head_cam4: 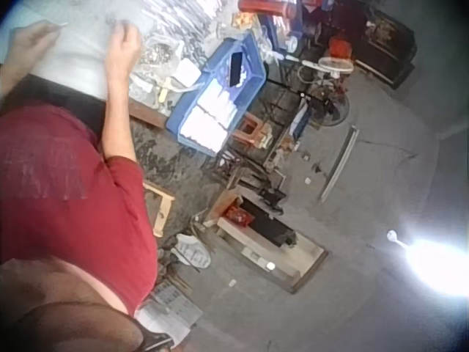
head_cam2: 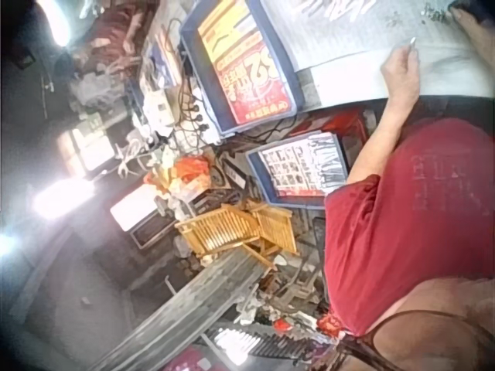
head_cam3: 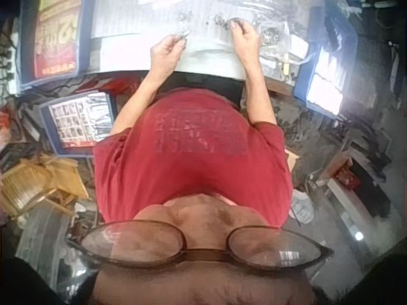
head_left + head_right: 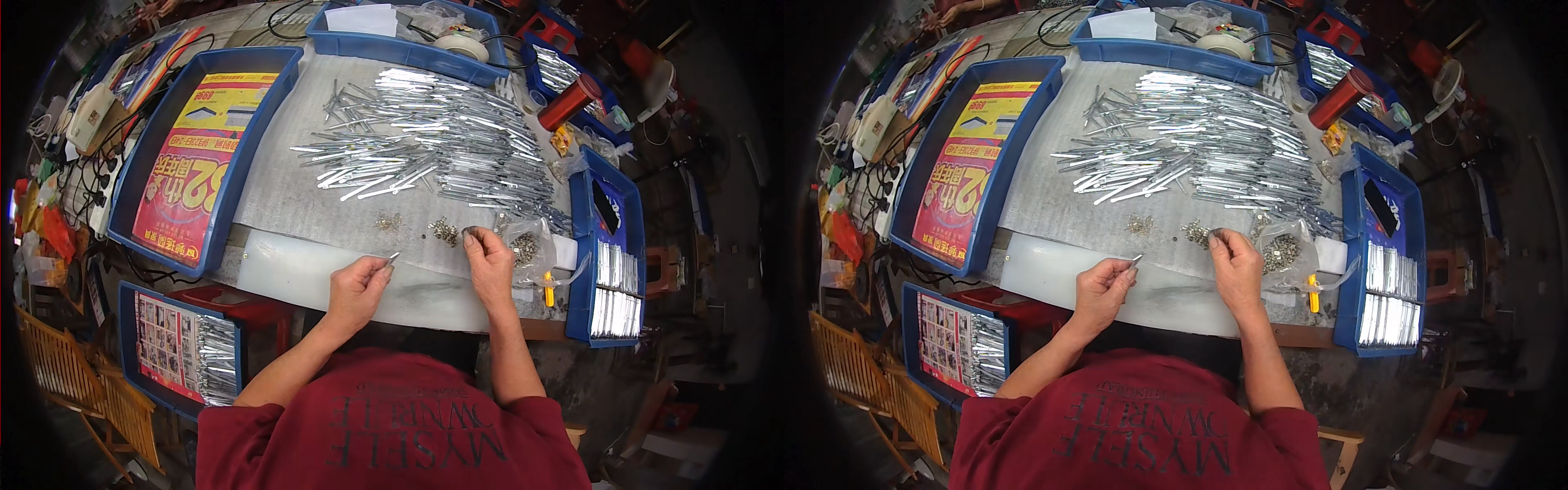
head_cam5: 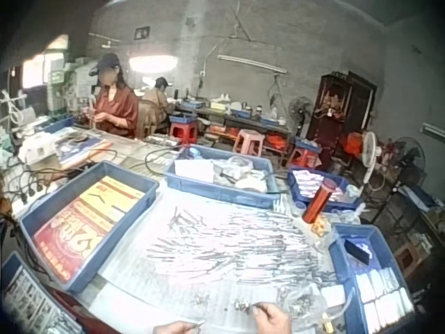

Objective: The person puts on eyeglasses, arranges metal strips on the table, and attaches small metal components onto the metal strips by hand.

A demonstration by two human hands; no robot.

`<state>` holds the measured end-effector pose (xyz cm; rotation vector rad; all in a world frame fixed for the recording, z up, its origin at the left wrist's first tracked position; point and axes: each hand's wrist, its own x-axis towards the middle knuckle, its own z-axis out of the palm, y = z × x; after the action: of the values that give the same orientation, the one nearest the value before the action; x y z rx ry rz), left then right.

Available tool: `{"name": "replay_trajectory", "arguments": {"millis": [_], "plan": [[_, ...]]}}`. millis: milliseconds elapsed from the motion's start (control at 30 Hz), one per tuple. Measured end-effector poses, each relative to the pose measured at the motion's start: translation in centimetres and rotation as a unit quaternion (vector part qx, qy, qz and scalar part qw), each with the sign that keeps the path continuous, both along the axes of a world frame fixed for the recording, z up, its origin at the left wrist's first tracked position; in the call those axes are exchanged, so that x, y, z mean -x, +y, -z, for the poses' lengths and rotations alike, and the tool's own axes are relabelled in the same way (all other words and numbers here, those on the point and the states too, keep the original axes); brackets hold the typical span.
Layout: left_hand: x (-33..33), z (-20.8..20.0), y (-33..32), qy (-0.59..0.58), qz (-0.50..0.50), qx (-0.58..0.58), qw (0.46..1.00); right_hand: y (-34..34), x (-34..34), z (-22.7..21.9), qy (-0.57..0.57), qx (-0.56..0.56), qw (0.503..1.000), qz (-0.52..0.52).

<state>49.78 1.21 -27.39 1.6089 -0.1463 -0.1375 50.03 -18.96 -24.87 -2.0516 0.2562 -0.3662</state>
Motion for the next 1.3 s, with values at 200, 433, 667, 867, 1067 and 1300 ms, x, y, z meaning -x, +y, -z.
{"name": "replay_trajectory", "arguments": {"millis": [200, 433, 667, 867, 1067, 1300], "plan": [[-0.1, 0.7, 0.2, -0.031, 0.01, -0.021, 0.999, -0.7, -0.5, -0.4, -0.005, 0.147, 0.988, -0.038], [0.0, 0.4, 0.1, -0.019, -0.004, -0.016, 1.0, -1.0, -0.3, 0.7, 0.002, 0.284, 0.955, -0.088], [0.0, 0.4, 0.1, -0.03, -0.008, -0.03, 0.999, -0.5, -0.6, 1.7, -0.008, 0.359, 0.928, -0.104], [0.0, 0.3, 0.1, -0.02, -0.004, -0.019, 1.0, -0.7, -0.9, 2.0, -0.031, 0.371, 0.921, -0.118], [0.0, 0.3, 0.1, -0.019, 0.003, -0.011, 1.0, -0.7, -0.7, 0.6, 0.021, 0.316, 0.938, -0.143], [0.0, 0.5, 0.1, -0.024, 0.0, -0.014, 1.0, -1.2, -0.5, -0.4, 0.077, 0.264, 0.949, -0.151]]}}
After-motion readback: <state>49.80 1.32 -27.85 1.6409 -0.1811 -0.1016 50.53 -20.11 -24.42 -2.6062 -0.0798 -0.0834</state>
